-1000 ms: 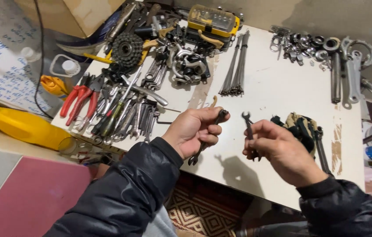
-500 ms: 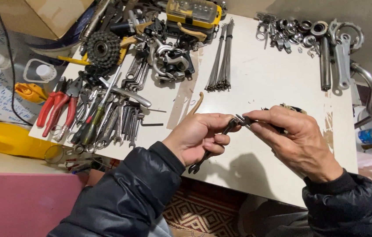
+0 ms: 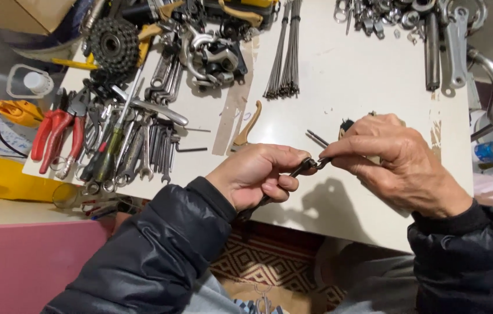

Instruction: The person is disassembling and reassembling small components of a bicycle brake lever, focusing on aligning a small screw and spring.

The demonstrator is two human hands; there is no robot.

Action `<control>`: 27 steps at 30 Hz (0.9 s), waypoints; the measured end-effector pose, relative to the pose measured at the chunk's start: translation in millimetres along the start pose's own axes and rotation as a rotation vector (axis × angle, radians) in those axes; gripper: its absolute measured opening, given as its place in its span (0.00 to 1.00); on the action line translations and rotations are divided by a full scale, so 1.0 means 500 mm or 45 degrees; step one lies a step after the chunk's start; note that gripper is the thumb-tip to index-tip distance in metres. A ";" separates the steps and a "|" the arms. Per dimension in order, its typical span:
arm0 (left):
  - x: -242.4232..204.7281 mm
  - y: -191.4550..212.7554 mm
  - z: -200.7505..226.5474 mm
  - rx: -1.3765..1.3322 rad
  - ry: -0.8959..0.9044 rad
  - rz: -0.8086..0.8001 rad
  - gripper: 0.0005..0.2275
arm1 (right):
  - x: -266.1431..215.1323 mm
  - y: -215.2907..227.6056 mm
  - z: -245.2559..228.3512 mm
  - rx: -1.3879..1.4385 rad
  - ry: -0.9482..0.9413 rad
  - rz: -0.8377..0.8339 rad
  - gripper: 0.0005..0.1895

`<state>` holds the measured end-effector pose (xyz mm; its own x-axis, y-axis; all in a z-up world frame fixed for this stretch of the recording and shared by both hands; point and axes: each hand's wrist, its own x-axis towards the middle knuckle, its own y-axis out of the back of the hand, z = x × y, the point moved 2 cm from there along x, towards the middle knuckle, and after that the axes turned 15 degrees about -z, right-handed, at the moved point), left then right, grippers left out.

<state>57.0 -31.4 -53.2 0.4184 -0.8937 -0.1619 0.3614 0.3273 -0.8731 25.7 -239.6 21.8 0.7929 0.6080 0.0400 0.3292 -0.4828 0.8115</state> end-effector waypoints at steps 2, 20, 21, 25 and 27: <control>-0.003 -0.007 -0.003 0.012 0.023 0.060 0.08 | -0.004 -0.001 0.004 -0.010 -0.012 -0.038 0.08; -0.006 -0.027 -0.004 0.101 0.078 0.252 0.09 | -0.005 -0.012 0.003 -0.188 -0.012 -0.053 0.04; -0.006 -0.027 -0.005 0.098 0.076 0.250 0.09 | -0.005 -0.014 0.006 -0.186 -0.001 -0.051 0.04; -0.007 -0.025 -0.007 0.092 0.069 0.248 0.09 | -0.007 -0.019 -0.001 -0.049 -0.055 -0.051 0.07; -0.004 -0.019 -0.009 0.057 0.033 0.209 0.08 | -0.006 -0.022 -0.001 0.057 -0.090 -0.038 0.05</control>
